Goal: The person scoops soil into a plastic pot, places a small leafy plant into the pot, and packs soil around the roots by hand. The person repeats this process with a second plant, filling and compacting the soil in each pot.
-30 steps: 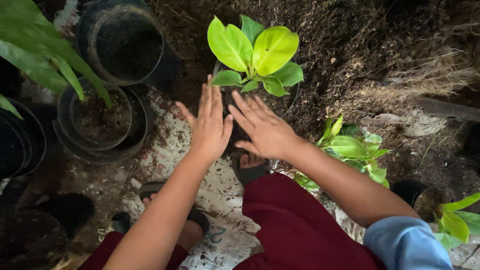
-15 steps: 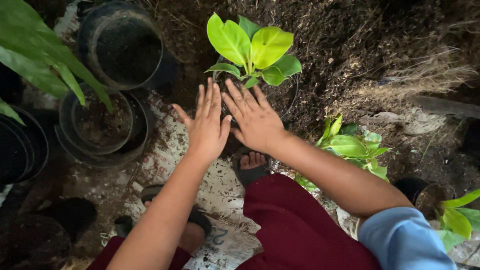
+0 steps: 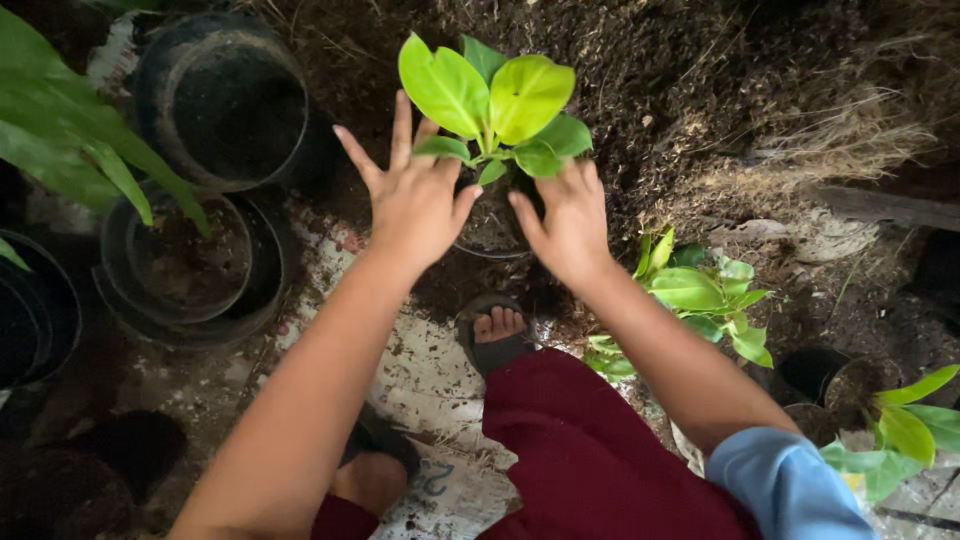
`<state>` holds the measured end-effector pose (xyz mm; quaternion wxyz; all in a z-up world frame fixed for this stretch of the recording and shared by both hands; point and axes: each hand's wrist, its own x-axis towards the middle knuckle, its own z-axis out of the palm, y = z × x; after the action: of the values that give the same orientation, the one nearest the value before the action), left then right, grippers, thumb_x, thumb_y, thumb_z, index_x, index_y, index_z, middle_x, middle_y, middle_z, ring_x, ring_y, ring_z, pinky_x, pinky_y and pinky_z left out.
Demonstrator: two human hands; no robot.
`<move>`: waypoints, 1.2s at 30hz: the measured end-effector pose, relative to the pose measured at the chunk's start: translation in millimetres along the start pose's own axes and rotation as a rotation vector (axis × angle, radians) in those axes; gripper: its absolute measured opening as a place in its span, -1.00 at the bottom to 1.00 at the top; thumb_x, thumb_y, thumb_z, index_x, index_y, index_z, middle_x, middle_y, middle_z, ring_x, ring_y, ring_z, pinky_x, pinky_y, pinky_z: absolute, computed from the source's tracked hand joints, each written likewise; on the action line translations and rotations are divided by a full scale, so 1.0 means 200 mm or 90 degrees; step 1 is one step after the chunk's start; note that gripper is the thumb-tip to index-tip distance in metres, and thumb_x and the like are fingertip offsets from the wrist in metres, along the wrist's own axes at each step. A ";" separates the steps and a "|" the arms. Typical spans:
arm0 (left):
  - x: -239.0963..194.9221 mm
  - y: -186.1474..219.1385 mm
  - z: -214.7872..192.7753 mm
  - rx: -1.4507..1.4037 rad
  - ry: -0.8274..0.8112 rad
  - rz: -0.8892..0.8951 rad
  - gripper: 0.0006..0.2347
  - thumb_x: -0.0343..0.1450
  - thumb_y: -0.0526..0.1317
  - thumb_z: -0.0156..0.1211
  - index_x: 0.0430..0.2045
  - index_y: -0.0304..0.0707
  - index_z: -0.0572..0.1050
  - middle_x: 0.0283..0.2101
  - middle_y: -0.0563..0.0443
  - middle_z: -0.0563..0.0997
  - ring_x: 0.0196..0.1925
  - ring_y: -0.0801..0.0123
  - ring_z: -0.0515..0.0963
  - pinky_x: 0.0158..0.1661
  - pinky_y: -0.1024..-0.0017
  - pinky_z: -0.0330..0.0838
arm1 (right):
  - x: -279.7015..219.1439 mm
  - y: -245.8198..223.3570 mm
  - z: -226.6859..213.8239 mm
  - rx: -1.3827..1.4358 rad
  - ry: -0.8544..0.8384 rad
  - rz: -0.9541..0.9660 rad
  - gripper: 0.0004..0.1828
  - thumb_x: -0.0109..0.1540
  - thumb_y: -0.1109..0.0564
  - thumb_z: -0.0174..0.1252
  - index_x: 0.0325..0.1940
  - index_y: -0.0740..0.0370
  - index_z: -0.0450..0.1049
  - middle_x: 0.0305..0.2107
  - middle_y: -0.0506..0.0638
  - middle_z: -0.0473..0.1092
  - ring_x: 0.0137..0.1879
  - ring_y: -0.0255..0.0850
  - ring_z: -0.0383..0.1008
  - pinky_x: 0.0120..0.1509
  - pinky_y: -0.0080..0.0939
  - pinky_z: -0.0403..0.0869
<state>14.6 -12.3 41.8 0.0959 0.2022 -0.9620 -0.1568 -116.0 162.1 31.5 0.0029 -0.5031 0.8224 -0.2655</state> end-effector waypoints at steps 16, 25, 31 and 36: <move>-0.08 0.01 0.05 -0.110 0.009 0.103 -0.52 0.34 0.12 0.25 0.14 0.02 0.50 0.37 -0.18 0.37 0.54 -0.20 0.03 0.19 -0.64 -0.65 | 0.08 0.18 0.11 0.322 0.076 -0.081 -0.21 0.11 0.18 0.52 0.33 0.21 0.25 0.13 0.09 0.34 0.29 -0.02 0.41 0.40 -0.03 0.42; -0.03 -0.02 0.22 0.244 -0.271 0.042 -0.52 0.39 0.18 -0.03 0.18 0.09 0.36 0.36 0.11 0.38 0.52 0.06 0.06 0.38 -0.38 -0.47 | 0.04 0.21 0.13 0.065 -0.029 -0.149 -0.38 0.22 -0.11 0.40 0.27 0.08 0.36 0.17 0.07 0.40 0.37 0.06 0.34 0.55 0.10 0.20; -0.02 -0.02 0.36 0.210 -0.238 0.036 -0.52 0.43 0.03 -0.12 0.24 -0.10 0.22 0.36 0.04 0.37 0.42 0.16 0.17 0.35 -0.17 -0.12 | 0.03 0.16 0.13 -0.041 -0.317 -0.067 -0.27 0.29 -0.44 0.02 0.33 0.08 0.36 0.27 0.06 0.36 0.47 0.04 0.22 0.58 0.13 0.10; -0.03 -0.02 0.55 -0.337 -0.070 -0.229 -0.61 0.56 -0.19 -0.11 0.32 -0.21 0.21 0.30 0.10 0.48 0.41 0.39 0.34 0.43 0.30 0.13 | 0.07 0.17 0.19 -0.346 -0.469 -0.155 -0.15 0.24 -0.49 -0.13 0.45 0.04 0.17 0.39 0.01 0.16 0.52 0.03 0.00 0.55 0.26 -0.13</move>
<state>-6.1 14.9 -62.2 0.0640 0.3284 -0.8403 -0.4266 -140.2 144.9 -12.0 0.1320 -0.6391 0.7413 0.1570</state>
